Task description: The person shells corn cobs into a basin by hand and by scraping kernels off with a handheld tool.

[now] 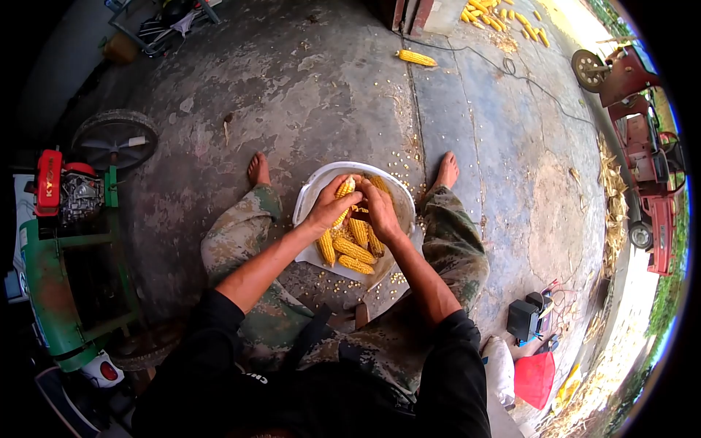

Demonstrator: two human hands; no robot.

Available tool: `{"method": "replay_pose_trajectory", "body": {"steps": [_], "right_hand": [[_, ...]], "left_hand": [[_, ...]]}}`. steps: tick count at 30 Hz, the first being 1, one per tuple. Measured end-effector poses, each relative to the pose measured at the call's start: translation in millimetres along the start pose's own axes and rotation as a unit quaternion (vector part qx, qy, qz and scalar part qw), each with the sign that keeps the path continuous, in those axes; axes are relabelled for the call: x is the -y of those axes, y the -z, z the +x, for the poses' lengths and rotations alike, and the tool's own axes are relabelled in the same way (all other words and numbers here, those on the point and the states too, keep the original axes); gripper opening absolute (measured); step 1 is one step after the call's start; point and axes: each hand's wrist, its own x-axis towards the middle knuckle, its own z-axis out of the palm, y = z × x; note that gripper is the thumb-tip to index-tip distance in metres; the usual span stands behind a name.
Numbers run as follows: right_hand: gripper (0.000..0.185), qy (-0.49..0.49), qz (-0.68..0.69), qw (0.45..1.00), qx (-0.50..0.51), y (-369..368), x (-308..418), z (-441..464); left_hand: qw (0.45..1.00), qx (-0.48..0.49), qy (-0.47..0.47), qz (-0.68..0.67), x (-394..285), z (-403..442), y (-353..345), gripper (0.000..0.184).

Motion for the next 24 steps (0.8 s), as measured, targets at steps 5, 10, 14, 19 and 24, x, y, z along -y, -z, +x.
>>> {"method": "replay_pose_trajectory", "body": {"steps": [5,10,14,19,24], "right_hand": [[0.052,-0.134,0.170,0.976,0.005,-2.2,-3.8,3.6],[0.053,-0.093,-0.046,0.993,-0.052,-15.2,-8.9,1.1],[0.054,0.080,-0.202,0.968,-0.128,-28.1,-5.6,-1.6],[0.057,-0.083,0.007,0.991,-0.103,-26.5,5.0,0.0],[0.059,-0.079,-0.087,0.990,-0.083,-33.3,2.5,-6.8]], "left_hand": [[0.998,-0.023,0.043,-0.044,9.5,6.5,2.5,0.031],[0.993,-0.052,0.071,-0.077,13.1,7.9,3.4,0.024],[0.992,-0.092,0.064,-0.052,21.1,12.3,4.3,0.024],[0.981,-0.137,0.065,-0.123,17.4,11.5,6.9,0.014],[0.984,-0.125,0.043,-0.118,17.0,9.5,8.9,0.021]]}}
